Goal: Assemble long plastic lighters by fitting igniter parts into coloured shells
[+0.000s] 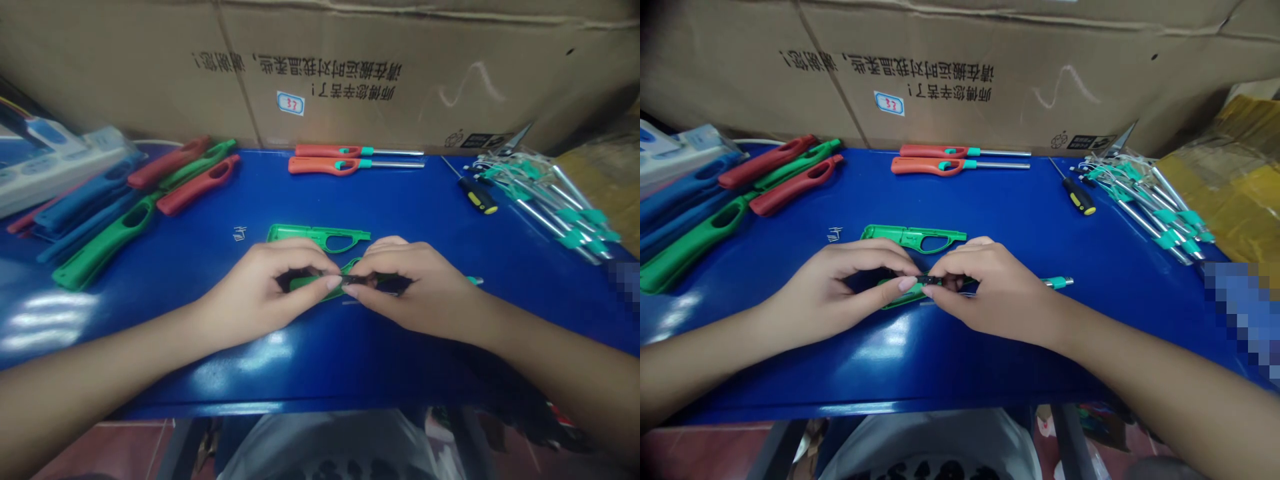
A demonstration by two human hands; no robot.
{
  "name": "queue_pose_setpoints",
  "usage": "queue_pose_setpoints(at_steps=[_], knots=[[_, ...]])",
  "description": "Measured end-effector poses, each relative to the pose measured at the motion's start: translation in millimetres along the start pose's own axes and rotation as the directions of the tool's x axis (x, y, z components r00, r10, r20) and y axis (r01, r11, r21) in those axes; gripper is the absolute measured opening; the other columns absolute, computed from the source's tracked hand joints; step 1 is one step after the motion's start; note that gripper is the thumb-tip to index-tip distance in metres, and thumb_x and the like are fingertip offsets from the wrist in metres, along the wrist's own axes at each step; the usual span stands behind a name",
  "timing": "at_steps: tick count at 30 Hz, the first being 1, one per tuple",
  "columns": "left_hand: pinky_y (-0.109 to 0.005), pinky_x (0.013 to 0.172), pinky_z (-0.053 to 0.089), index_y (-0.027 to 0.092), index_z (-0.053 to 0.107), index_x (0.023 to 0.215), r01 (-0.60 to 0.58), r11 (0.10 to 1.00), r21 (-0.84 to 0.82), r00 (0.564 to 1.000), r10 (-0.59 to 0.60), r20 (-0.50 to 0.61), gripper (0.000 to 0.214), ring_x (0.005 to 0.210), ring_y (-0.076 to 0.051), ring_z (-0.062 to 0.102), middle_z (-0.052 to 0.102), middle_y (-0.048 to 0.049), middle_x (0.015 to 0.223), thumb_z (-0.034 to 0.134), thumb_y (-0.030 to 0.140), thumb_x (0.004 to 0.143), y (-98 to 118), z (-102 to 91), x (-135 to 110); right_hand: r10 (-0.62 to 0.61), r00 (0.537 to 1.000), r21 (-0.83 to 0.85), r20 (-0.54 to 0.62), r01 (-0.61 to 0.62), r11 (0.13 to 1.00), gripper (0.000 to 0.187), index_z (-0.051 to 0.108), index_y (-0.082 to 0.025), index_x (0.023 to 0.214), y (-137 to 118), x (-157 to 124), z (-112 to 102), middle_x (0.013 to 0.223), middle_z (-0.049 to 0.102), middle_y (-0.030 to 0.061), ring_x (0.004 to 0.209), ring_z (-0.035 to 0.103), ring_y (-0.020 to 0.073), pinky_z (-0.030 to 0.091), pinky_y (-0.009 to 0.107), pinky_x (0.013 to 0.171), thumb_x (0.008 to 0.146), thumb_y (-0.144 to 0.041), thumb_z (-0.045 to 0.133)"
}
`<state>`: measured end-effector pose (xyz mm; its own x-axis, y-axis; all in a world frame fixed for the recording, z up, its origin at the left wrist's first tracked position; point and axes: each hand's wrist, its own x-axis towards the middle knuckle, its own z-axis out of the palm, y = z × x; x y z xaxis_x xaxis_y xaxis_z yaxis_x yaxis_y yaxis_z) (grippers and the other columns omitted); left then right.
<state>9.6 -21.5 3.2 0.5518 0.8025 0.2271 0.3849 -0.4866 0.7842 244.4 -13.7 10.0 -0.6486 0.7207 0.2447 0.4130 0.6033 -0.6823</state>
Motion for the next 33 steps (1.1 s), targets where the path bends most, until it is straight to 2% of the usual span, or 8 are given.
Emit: queue_pose_setpoints(at_steps=[11, 20, 24, 27, 28, 30, 33], knots=[[-0.026, 0.077, 0.055, 0.021, 0.079, 0.098, -0.086, 0.996, 0.012, 0.996, 0.086, -0.028, 0.009, 0.086, -0.014, 0.069, 0.077, -0.0024, 0.094, 0.074, 0.020, 0.092, 3.0, -0.2, -2.6, 0.047, 0.998, 0.029, 0.045, -0.048, 0.998, 0.008, 0.071, -0.021, 0.084, -1.2, -1.5, 0.9, 0.078, 0.073, -0.0018, 0.076, 0.065, 0.0129, 0.048, 0.029, 0.078, 0.091, -0.019, 0.068], [-0.027, 0.080, 0.055, 0.019, 0.078, 0.102, -0.166, 0.984, 0.059, 0.984, 0.169, -0.050, 0.011, 0.085, -0.014, 0.068, 0.075, -0.0034, 0.092, 0.073, 0.016, 0.092, 6.3, -0.1, -6.2, 0.133, 0.984, 0.120, 0.118, -0.147, 0.982, 0.010, 0.071, -0.021, 0.083, -6.6, -1.1, -3.7, 0.079, 0.072, -0.0016, 0.077, 0.066, 0.0121, 0.049, 0.025, 0.071, 0.091, -0.018, 0.066], [-0.028, 0.081, 0.055, 0.019, 0.078, 0.102, -0.187, 0.980, 0.071, 0.980, 0.191, -0.057, 0.011, 0.084, -0.014, 0.068, 0.075, -0.0034, 0.091, 0.072, 0.016, 0.092, 6.7, 0.6, -5.2, 0.107, 0.986, 0.108, 0.124, -0.121, 0.987, 0.011, 0.070, -0.021, 0.082, -5.3, -1.8, -5.6, 0.077, 0.070, -0.0027, 0.075, 0.064, 0.0119, 0.048, 0.026, 0.072, 0.091, -0.017, 0.065], [-0.029, 0.080, 0.055, 0.020, 0.078, 0.100, -0.160, 0.984, 0.081, 0.983, 0.166, -0.074, 0.010, 0.084, -0.015, 0.068, 0.076, -0.0034, 0.092, 0.073, 0.018, 0.092, 3.6, 1.3, -3.5, 0.041, 0.996, -0.033, 0.080, -0.038, 0.999, 0.003, 0.069, -0.023, 0.090, -1.7, -1.9, -6.5, 0.083, 0.071, -0.0028, 0.082, 0.066, 0.0142, 0.045, 0.033, 0.089, 0.090, -0.020, 0.069], [-0.029, 0.080, 0.055, 0.020, 0.079, 0.100, -0.143, 0.986, 0.083, 0.985, 0.150, -0.085, 0.009, 0.084, -0.015, 0.069, 0.077, -0.0033, 0.092, 0.074, 0.018, 0.092, 2.2, 1.6, -3.0, 0.012, 0.998, -0.087, 0.055, -0.008, 0.996, 0.006, 0.069, -0.023, 0.096, -0.2, -1.6, -6.8, 0.087, 0.072, -0.0024, 0.086, 0.067, 0.0152, 0.043, 0.035, 0.093, 0.090, -0.022, 0.070], [-0.029, 0.079, 0.054, 0.021, 0.079, 0.098, -0.105, 0.991, 0.088, 0.988, 0.114, -0.104, 0.008, 0.084, -0.016, 0.069, 0.077, -0.0031, 0.092, 0.074, 0.021, 0.092, -0.4, 2.5, -2.2, -0.039, 0.999, -0.163, 0.013, 0.041, 0.986, 0.011, 0.067, -0.024, 0.103, 2.9, -0.8, -6.7, 0.093, 0.074, -0.0016, 0.090, 0.068, 0.0161, 0.042, 0.037, 0.098, 0.092, -0.023, 0.071], [-0.032, 0.084, 0.055, 0.022, 0.078, 0.103, -0.078, 0.988, 0.132, 0.991, 0.092, -0.099, 0.012, 0.090, -0.018, 0.070, 0.077, -0.0040, 0.097, 0.074, 0.027, 0.092, -3.5, 3.5, -2.1, -0.117, 0.993, -0.218, -0.026, 0.108, 0.970, 0.007, 0.067, -0.025, 0.100, 8.7, 1.0, -5.4, 0.095, 0.077, -0.0011, 0.091, 0.071, 0.0163, 0.042, 0.039, 0.101, 0.096, -0.019, 0.066]])
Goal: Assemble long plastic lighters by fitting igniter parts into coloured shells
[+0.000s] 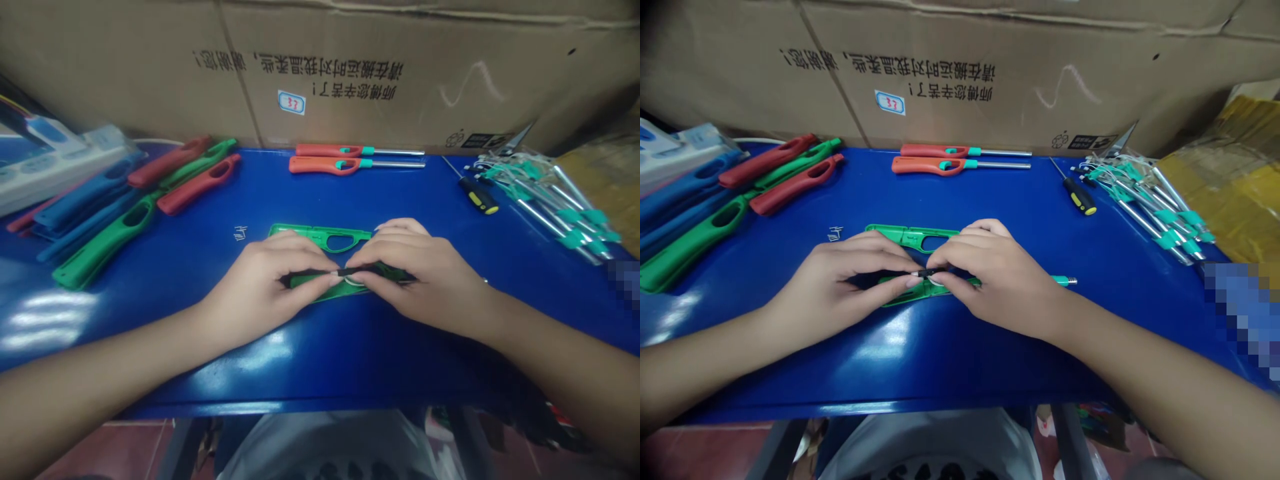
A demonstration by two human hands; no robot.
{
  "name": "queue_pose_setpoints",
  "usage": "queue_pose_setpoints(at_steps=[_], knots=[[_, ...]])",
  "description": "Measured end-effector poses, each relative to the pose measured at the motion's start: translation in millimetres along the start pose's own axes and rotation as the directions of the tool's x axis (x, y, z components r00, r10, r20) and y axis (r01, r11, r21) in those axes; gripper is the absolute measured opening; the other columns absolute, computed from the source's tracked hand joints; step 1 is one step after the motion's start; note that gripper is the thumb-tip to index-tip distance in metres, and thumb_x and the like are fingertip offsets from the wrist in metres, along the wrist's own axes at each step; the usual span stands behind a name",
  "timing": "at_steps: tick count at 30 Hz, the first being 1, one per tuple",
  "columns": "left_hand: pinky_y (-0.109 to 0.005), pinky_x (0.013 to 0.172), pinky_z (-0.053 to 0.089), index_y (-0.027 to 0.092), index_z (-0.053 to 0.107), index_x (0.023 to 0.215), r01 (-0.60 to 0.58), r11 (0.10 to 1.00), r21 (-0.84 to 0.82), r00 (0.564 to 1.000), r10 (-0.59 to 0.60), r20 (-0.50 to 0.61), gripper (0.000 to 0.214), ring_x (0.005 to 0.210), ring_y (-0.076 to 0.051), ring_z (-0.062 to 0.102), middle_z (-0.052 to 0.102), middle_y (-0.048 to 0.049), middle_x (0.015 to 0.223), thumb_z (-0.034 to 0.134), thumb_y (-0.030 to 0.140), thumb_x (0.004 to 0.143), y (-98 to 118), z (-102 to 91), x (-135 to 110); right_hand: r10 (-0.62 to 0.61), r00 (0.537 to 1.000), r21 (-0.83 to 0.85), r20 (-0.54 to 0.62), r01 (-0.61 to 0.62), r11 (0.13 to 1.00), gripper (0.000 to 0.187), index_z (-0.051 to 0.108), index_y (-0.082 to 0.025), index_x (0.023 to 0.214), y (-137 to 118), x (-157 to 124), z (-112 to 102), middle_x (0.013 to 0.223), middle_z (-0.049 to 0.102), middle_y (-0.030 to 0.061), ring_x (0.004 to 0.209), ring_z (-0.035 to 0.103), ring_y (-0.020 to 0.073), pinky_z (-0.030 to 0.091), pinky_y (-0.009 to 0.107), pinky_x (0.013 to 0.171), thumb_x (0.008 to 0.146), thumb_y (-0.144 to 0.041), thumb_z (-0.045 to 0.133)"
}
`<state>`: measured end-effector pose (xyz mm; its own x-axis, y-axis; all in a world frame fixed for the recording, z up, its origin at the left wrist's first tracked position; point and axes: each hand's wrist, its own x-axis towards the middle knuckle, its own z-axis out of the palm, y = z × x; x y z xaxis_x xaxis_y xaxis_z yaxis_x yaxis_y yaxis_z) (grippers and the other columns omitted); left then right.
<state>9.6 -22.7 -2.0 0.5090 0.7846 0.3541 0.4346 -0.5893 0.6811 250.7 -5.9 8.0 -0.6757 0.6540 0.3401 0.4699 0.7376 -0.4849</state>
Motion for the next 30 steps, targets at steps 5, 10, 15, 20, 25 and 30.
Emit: queue_pose_setpoints(at_steps=[5, 10, 15, 20, 25, 30], knots=[[-0.042, 0.096, 0.055, 0.019, 0.069, 0.127, -0.001, 0.992, 0.128, 0.994, -0.012, 0.105, 0.048, 0.109, -0.026, 0.067, 0.073, -0.0095, 0.116, 0.080, 0.040, 0.085, -4.7, -0.4, -1.6, -0.044, 0.998, -0.036, -0.034, 0.043, 0.998, 0.006, 0.070, -0.023, 0.096, 11.8, -0.4, 3.3, 0.093, 0.078, 0.0003, 0.089, 0.071, 0.0173, 0.043, 0.041, 0.099, 0.097, -0.019, 0.066], [-0.040, 0.095, 0.055, 0.016, 0.068, 0.128, -0.033, 0.990, 0.139, 0.987, 0.011, 0.162, 0.038, 0.106, -0.024, 0.068, 0.074, -0.0095, 0.115, 0.073, 0.029, 0.092, -7.7, -1.0, -2.1, -0.083, 0.995, -0.041, 0.053, 0.085, 0.996, 0.006, 0.071, -0.022, 0.098, 19.9, -1.9, 0.8, 0.093, 0.078, -0.0003, 0.090, 0.068, 0.0162, 0.039, 0.041, 0.104, 0.097, -0.020, 0.065], [-0.036, 0.095, 0.054, 0.013, 0.068, 0.126, -0.079, 0.990, 0.117, 0.982, 0.056, 0.181, 0.034, 0.106, -0.022, 0.068, 0.075, -0.0086, 0.114, 0.071, 0.025, 0.094, -6.6, -1.0, -3.0, -0.110, 0.987, -0.081, 0.114, 0.120, 0.989, 0.010, 0.070, -0.021, 0.097, 20.5, -0.5, -0.5, 0.092, 0.076, -0.0002, 0.090, 0.066, 0.0166, 0.037, 0.041, 0.105, 0.100, -0.021, 0.060], [-0.035, 0.094, 0.054, 0.012, 0.069, 0.125, -0.077, 0.990, 0.118, 0.982, 0.055, 0.182, 0.034, 0.105, -0.022, 0.068, 0.075, -0.0089, 0.112, 0.072, 0.025, 0.094, -6.0, -1.2, -3.1, -0.182, 0.977, -0.223, 0.116, 0.204, 0.953, 0.017, 0.069, -0.019, 0.096, 18.5, -1.1, 0.2, 0.090, 0.075, 0.0020, 0.089, 0.064, 0.0179, 0.037, 0.042, 0.104, 0.103, -0.020, 0.053], [-0.033, 0.094, 0.054, 0.012, 0.069, 0.125, -0.101, 0.988, 0.113, 0.982, 0.081, 0.170, 0.033, 0.104, -0.021, 0.069, 0.075, -0.0085, 0.111, 0.072, 0.023, 0.093, -6.5, -0.7, -1.1, -0.226, 0.964, -0.312, 0.142, 0.260, 0.914, 0.022, 0.070, -0.016, 0.095, 17.6, -2.2, 1.0, 0.087, 0.073, 0.0031, 0.087, 0.063, 0.0187, 0.037, 0.043, 0.103, 0.104, -0.020, 0.050], [-0.032, 0.091, 0.053, 0.012, 0.070, 0.123, -0.105, 0.988, 0.113, 0.983, 0.086, 0.165, 0.032, 0.101, -0.020, 0.069, 0.074, -0.0082, 0.109, 0.072, 0.022, 0.093, -6.9, 0.2, -0.9, -0.226, 0.963, -0.273, 0.146, 0.259, 0.927, 0.021, 0.069, -0.015, 0.094, 19.3, -2.7, 3.0, 0.087, 0.072, 0.0029, 0.087, 0.062, 0.0180, 0.037, 0.041, 0.104, 0.104, -0.020, 0.051]])
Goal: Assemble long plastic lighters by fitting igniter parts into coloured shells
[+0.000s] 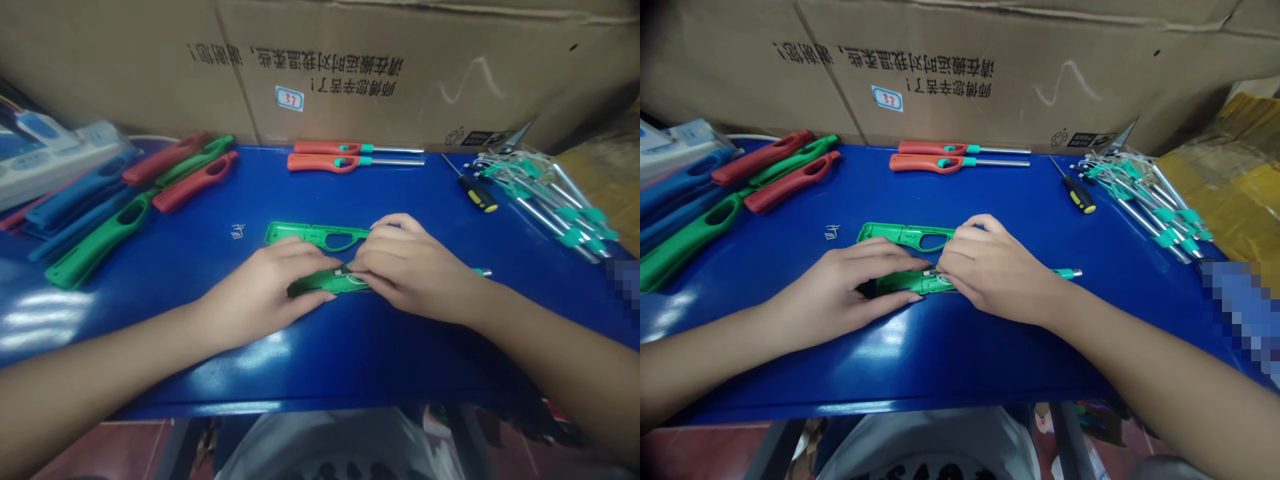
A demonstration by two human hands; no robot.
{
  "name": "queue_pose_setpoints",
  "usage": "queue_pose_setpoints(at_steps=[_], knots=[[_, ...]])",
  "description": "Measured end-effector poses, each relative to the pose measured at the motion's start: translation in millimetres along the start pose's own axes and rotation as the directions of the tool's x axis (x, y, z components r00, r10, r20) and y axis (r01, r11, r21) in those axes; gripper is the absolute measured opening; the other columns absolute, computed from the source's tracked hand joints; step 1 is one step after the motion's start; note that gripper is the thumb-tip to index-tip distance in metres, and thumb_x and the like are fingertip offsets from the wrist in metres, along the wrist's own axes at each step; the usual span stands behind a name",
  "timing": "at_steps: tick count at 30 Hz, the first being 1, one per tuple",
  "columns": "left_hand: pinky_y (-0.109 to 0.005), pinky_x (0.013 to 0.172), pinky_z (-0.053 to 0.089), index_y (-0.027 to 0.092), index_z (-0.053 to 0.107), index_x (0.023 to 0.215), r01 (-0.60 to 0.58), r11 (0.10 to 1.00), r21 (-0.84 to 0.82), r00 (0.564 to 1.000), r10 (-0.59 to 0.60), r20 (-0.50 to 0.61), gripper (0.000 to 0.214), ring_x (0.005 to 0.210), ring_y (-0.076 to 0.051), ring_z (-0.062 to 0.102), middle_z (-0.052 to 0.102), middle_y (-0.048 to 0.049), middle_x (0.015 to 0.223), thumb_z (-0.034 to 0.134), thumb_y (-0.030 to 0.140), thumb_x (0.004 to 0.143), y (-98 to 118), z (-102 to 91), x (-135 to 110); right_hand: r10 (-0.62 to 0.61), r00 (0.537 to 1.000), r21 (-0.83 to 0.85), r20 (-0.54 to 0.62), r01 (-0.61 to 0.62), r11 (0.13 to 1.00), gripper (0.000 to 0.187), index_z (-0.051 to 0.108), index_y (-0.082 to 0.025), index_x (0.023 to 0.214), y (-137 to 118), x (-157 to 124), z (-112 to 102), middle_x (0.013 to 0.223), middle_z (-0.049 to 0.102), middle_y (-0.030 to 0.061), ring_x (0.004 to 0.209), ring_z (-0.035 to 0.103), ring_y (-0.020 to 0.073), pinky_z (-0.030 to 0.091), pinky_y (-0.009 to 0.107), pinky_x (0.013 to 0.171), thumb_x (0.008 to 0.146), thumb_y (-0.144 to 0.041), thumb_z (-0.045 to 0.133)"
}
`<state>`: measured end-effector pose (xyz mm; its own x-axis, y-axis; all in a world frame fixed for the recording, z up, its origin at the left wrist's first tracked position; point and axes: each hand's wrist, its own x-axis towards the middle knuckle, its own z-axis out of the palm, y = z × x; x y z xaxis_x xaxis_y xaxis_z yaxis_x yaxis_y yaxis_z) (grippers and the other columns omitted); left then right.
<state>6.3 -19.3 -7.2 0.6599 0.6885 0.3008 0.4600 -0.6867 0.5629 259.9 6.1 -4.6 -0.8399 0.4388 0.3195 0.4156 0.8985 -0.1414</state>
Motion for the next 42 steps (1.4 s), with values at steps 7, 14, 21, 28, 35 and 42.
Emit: queue_pose_setpoints(at_steps=[7, 14, 21, 28, 35, 42], knots=[[-0.032, 0.091, 0.053, 0.011, 0.070, 0.123, -0.017, 1.000, -0.003, 1.000, 0.017, 0.002, 0.031, 0.099, -0.020, 0.068, 0.074, -0.0081, 0.108, 0.072, 0.021, 0.093, 0.2, -0.1, 0.1, -0.005, 1.000, 0.016, 0.006, 0.005, 1.000, 0.022, 0.071, -0.015, 0.094, 0.4, 0.8, -3.5, 0.087, 0.073, 0.0035, 0.088, 0.063, 0.0182, 0.037, 0.041, 0.105, 0.103, -0.017, 0.051], [-0.034, 0.090, 0.054, 0.010, 0.070, 0.123, -0.021, 1.000, 0.001, 1.000, 0.021, 0.002, 0.031, 0.099, -0.021, 0.068, 0.074, -0.0086, 0.107, 0.072, 0.022, 0.094, 1.6, -0.3, -0.4, -0.002, 1.000, 0.031, 0.023, 0.001, 1.000, 0.020, 0.071, -0.015, 0.092, -0.6, 1.4, -4.8, 0.086, 0.073, 0.0032, 0.088, 0.064, 0.0185, 0.038, 0.041, 0.103, 0.101, -0.012, 0.052], [-0.035, 0.089, 0.054, 0.012, 0.070, 0.122, -0.036, 0.999, 0.023, 0.999, 0.036, 0.016, 0.030, 0.098, -0.021, 0.068, 0.075, -0.0083, 0.107, 0.070, 0.023, 0.095, 1.5, -0.3, 0.0, 0.008, 0.999, 0.083, 0.032, -0.011, 0.997, 0.021, 0.071, -0.015, 0.093, -0.3, 0.0, -7.0, 0.086, 0.072, 0.0037, 0.087, 0.063, 0.0186, 0.039, 0.041, 0.102, 0.101, -0.014, 0.052], [-0.034, 0.090, 0.054, 0.012, 0.069, 0.122, -0.033, 0.999, 0.017, 0.999, 0.032, 0.023, 0.029, 0.100, -0.021, 0.068, 0.074, -0.0082, 0.108, 0.070, 0.024, 0.095, 1.8, -0.7, -0.6, 0.050, 0.998, 0.145, 0.049, -0.056, 0.988, 0.019, 0.070, -0.016, 0.095, -0.7, -1.2, -7.8, 0.087, 0.072, 0.0025, 0.088, 0.063, 0.0174, 0.038, 0.040, 0.103, 0.102, -0.017, 0.053], [-0.033, 0.090, 0.053, 0.013, 0.070, 0.121, -0.032, 0.999, -0.005, 0.999, 0.033, 0.039, 0.027, 0.099, -0.021, 0.067, 0.075, -0.0072, 0.107, 0.070, 0.023, 0.095, 2.6, -2.3, 0.3, 0.078, 0.995, 0.077, 0.056, -0.082, 0.994, 0.021, 0.071, -0.016, 0.095, -6.0, 0.4, -6.4, 0.086, 0.072, 0.0034, 0.087, 0.063, 0.0190, 0.038, 0.043, 0.101, 0.102, -0.017, 0.051], [-0.034, 0.090, 0.054, 0.014, 0.070, 0.121, -0.020, 1.000, -0.019, 0.999, 0.021, 0.046, 0.027, 0.100, -0.020, 0.067, 0.074, -0.0071, 0.107, 0.070, 0.023, 0.096, 1.6, -1.9, 0.6, 0.031, 0.998, -0.030, 0.062, -0.029, 0.999, 0.024, 0.070, -0.016, 0.091, -6.2, 1.6, -9.0, 0.084, 0.072, 0.0030, 0.086, 0.063, 0.0191, 0.037, 0.043, 0.103, 0.102, -0.016, 0.049]])
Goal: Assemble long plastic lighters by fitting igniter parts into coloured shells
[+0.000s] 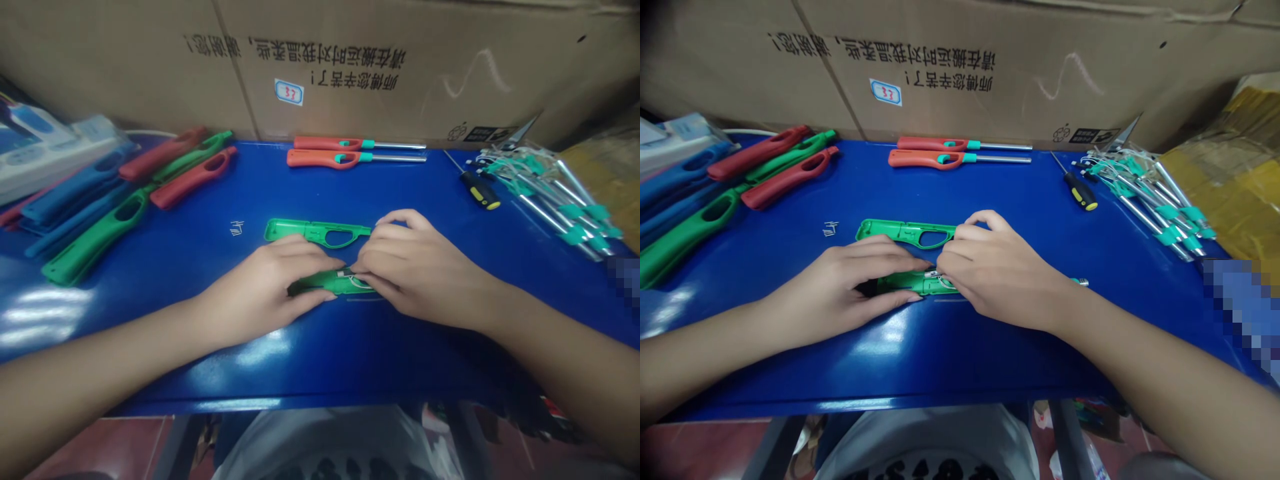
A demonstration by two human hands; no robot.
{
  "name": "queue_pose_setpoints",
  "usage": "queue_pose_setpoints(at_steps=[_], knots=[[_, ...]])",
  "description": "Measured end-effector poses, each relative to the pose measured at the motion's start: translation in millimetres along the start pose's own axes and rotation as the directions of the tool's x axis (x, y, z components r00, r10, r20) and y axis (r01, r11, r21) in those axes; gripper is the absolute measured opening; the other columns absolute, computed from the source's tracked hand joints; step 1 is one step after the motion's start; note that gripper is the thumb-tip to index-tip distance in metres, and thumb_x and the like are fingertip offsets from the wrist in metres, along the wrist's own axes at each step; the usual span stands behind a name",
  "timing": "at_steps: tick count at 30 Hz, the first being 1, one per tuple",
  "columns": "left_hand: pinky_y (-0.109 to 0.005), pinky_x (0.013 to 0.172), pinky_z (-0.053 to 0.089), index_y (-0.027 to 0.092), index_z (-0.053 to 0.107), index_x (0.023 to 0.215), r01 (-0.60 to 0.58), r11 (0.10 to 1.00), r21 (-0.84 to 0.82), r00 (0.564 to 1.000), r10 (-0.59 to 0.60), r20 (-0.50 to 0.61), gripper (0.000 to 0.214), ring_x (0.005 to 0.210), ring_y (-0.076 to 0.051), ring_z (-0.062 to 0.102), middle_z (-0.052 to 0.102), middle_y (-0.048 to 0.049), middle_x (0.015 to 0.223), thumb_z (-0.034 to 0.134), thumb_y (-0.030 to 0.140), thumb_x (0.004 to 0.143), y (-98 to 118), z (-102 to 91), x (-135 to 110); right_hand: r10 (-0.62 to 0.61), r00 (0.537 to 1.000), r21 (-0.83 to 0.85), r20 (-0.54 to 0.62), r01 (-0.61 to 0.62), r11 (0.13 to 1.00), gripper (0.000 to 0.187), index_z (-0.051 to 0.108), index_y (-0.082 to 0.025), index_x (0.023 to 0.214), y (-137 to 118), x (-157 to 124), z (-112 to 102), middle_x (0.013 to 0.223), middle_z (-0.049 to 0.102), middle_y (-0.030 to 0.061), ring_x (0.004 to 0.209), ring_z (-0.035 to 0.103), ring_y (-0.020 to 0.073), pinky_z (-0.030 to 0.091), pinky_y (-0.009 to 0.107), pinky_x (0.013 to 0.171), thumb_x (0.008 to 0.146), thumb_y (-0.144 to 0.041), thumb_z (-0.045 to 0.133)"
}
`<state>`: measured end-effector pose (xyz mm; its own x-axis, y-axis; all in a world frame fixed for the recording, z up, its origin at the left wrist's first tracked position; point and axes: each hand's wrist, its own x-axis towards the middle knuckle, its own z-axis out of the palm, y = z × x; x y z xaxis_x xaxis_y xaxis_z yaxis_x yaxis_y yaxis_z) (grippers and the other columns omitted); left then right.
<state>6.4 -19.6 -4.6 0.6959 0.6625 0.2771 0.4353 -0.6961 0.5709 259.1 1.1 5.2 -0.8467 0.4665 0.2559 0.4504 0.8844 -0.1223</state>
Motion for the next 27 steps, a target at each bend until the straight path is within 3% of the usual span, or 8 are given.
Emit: queue_pose_setpoints(at_steps=[14, 21, 27], knots=[[-0.033, 0.090, 0.053, 0.013, 0.069, 0.120, -0.029, 0.999, 0.019, 1.000, 0.029, 0.002, 0.026, 0.100, -0.021, 0.068, 0.075, -0.0083, 0.108, 0.069, 0.023, 0.096, 0.0, -0.2, -0.1, -0.042, 0.998, -0.035, 0.054, 0.044, 0.998, 0.020, 0.069, -0.016, 0.091, -0.2, 0.0, -0.8, 0.082, 0.068, 0.0006, 0.084, 0.059, 0.0184, 0.034, 0.042, 0.105, 0.096, -0.008, 0.051], [-0.033, 0.091, 0.053, 0.013, 0.070, 0.121, -0.039, 0.999, 0.028, 0.999, 0.039, 0.003, 0.026, 0.100, -0.019, 0.067, 0.074, -0.0073, 0.108, 0.068, 0.022, 0.097, -0.4, -1.3, 0.1, -0.087, 0.992, -0.134, 0.086, 0.098, 0.986, 0.030, 0.069, -0.020, 0.090, -5.1, -0.6, -7.3, 0.082, 0.069, 0.0005, 0.085, 0.058, 0.0193, 0.031, 0.045, 0.109, 0.101, -0.009, 0.044], [-0.035, 0.096, 0.054, 0.015, 0.071, 0.122, -0.070, 0.994, 0.088, 0.997, 0.066, 0.040, 0.025, 0.105, -0.021, 0.065, 0.072, -0.0086, 0.114, 0.063, 0.024, 0.100, -0.9, 0.0, -2.6, -0.117, 0.992, -0.288, 0.050, 0.127, 0.949, 0.032, 0.070, -0.021, 0.087, -11.7, -0.3, -6.3, 0.075, 0.066, -0.0004, 0.079, 0.055, 0.0200, 0.036, 0.047, 0.105, 0.102, -0.007, 0.045]])
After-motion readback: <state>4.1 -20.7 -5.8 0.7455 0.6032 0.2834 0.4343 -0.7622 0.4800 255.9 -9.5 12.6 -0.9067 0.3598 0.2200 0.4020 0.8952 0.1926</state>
